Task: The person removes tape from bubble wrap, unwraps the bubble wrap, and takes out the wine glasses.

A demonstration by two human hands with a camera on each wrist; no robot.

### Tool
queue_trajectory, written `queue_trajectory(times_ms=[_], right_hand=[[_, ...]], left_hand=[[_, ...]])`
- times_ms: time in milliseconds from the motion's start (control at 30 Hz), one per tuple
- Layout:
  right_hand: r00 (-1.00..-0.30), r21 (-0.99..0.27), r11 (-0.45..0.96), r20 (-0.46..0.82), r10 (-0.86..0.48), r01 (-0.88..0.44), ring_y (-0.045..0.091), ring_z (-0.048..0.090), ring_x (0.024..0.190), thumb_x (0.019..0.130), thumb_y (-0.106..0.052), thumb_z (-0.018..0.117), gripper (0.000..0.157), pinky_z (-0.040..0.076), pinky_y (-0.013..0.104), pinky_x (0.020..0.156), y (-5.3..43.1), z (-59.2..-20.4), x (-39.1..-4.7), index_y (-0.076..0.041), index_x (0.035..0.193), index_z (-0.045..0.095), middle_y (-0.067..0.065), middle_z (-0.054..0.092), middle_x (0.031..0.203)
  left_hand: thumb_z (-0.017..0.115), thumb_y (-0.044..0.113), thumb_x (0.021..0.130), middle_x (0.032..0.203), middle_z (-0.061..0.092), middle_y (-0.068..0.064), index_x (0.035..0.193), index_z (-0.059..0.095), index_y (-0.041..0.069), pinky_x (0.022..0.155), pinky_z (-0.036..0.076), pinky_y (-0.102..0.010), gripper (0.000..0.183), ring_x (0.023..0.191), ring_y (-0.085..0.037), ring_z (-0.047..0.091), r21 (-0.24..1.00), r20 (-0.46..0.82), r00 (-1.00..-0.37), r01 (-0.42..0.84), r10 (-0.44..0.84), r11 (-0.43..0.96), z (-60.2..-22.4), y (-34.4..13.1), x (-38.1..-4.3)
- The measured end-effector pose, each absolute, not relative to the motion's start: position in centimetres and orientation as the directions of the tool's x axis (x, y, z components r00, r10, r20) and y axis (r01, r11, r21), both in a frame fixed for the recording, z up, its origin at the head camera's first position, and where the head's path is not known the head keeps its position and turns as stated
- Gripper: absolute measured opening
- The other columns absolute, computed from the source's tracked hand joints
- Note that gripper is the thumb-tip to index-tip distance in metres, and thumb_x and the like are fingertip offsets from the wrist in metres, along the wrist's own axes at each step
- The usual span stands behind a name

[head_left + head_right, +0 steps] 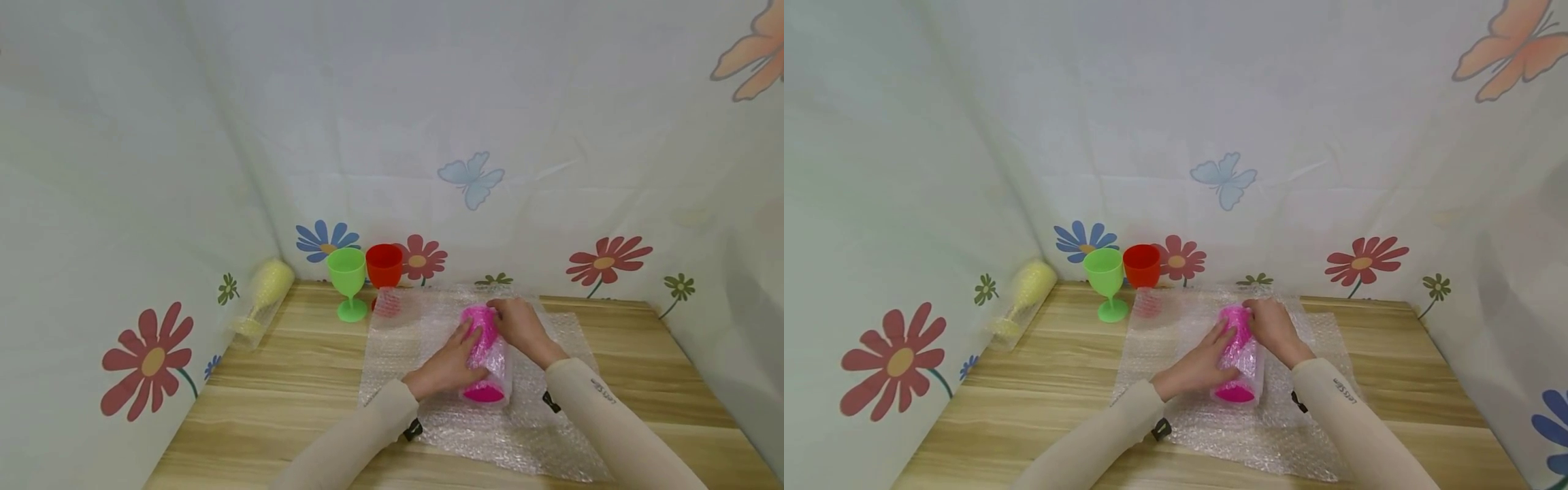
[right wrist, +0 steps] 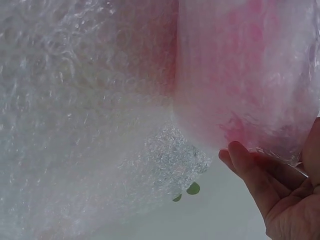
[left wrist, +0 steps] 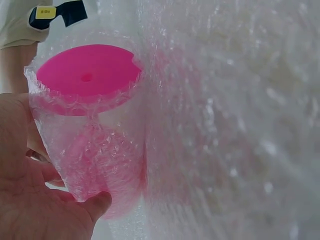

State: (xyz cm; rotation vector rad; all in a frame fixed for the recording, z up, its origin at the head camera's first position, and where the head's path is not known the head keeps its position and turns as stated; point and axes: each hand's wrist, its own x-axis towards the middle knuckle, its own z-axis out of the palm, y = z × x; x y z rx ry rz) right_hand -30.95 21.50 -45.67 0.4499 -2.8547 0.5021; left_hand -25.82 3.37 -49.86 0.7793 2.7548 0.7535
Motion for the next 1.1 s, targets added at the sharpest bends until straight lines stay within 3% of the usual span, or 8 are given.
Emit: queue_trajectory(times_ms=[100, 233, 367, 567, 800, 1100], right_hand=[[-0.925, -0.278, 0.896, 0.260, -0.275, -0.345, 0.020, 0.058, 0.063, 0.089, -0.005, 0.064, 0.026, 0.054, 0.039, 0.062, 21.5, -45.8, -31.1, 0.001, 0.113, 0.071, 0.017, 0.074, 0.089], [-0.916, -0.236, 0.901, 0.267, -0.300, -0.364, 0.031, 0.070, 0.077, 0.090, -0.010, 0.066, 0.027, 0.058, 0.048, 0.073, 21.6, -45.6, -31.3, 0.001, 0.115, 0.070, 0.019, 0.075, 0.095], [-0.903, -0.186, 0.902, 0.271, -0.335, -0.390, 0.037, 0.071, 0.088, 0.091, -0.014, 0.066, 0.026, 0.057, 0.050, 0.079, 21.5, -45.5, -31.5, 0.000, 0.112, 0.071, 0.018, 0.075, 0.099], [-0.892, -0.135, 0.898, 0.249, -0.378, -0.418, 0.037, 0.070, 0.089, 0.089, -0.011, 0.068, 0.025, 0.057, 0.050, 0.081, 21.5, -45.3, -31.8, 0.000, 0.110, 0.072, 0.017, 0.075, 0.098], [-0.898, -0.148, 0.896, 0.215, -0.384, -0.419, 0.037, 0.070, 0.088, 0.085, -0.005, 0.066, 0.021, 0.057, 0.049, 0.079, 21.0, -44.7, -32.0, -0.001, 0.104, 0.075, 0.017, 0.075, 0.096], [-0.886, -0.186, 0.884, 0.275, -0.373, -0.430, 0.027, 0.069, 0.074, 0.082, -0.002, 0.067, 0.017, 0.056, 0.045, 0.071, 21.4, -45.6, -32.4, -0.002, 0.097, 0.076, 0.013, 0.076, 0.085]], left_hand=[[0.062, 0.045, 0.092, 0.168, -0.002, 0.001, 0.159, 0.012, 0.021, 0.120, 0.031, -0.037, 0.087, 0.155, -0.018, 0.008, 0.509, -0.034, -0.845, 0.445, 0.533, 0.737, -49.9, 3.3, -25.8], [0.063, 0.047, 0.090, 0.168, -0.006, 0.002, 0.159, 0.008, 0.023, 0.122, 0.026, -0.037, 0.092, 0.155, -0.017, 0.001, 0.467, -0.034, -0.837, 0.470, 0.547, 0.749, -49.9, 3.3, -26.1], [0.064, 0.052, 0.088, 0.166, -0.012, 0.008, 0.159, 0.003, 0.028, 0.124, 0.017, -0.036, 0.096, 0.155, -0.016, -0.006, 0.398, -0.029, -0.805, 0.534, 0.592, 0.745, -49.9, 3.2, -26.7], [0.062, 0.060, 0.086, 0.165, -0.012, 0.013, 0.158, 0.002, 0.030, 0.125, 0.015, -0.036, 0.099, 0.155, -0.014, -0.007, 0.394, -0.042, -0.771, 0.571, 0.635, 0.720, -49.6, 3.1, -27.2], [0.063, 0.059, 0.086, 0.166, -0.013, 0.009, 0.159, 0.004, 0.026, 0.125, 0.014, -0.034, 0.099, 0.154, -0.015, -0.009, 0.407, -0.042, -0.767, 0.572, 0.641, 0.712, -49.7, 3.2, -27.2], [0.064, 0.059, 0.085, 0.166, -0.013, 0.008, 0.159, 0.004, 0.026, 0.124, 0.016, -0.035, 0.100, 0.155, -0.016, -0.009, 0.415, -0.028, -0.771, 0.570, 0.636, 0.710, -49.8, 3.2, -27.1]])
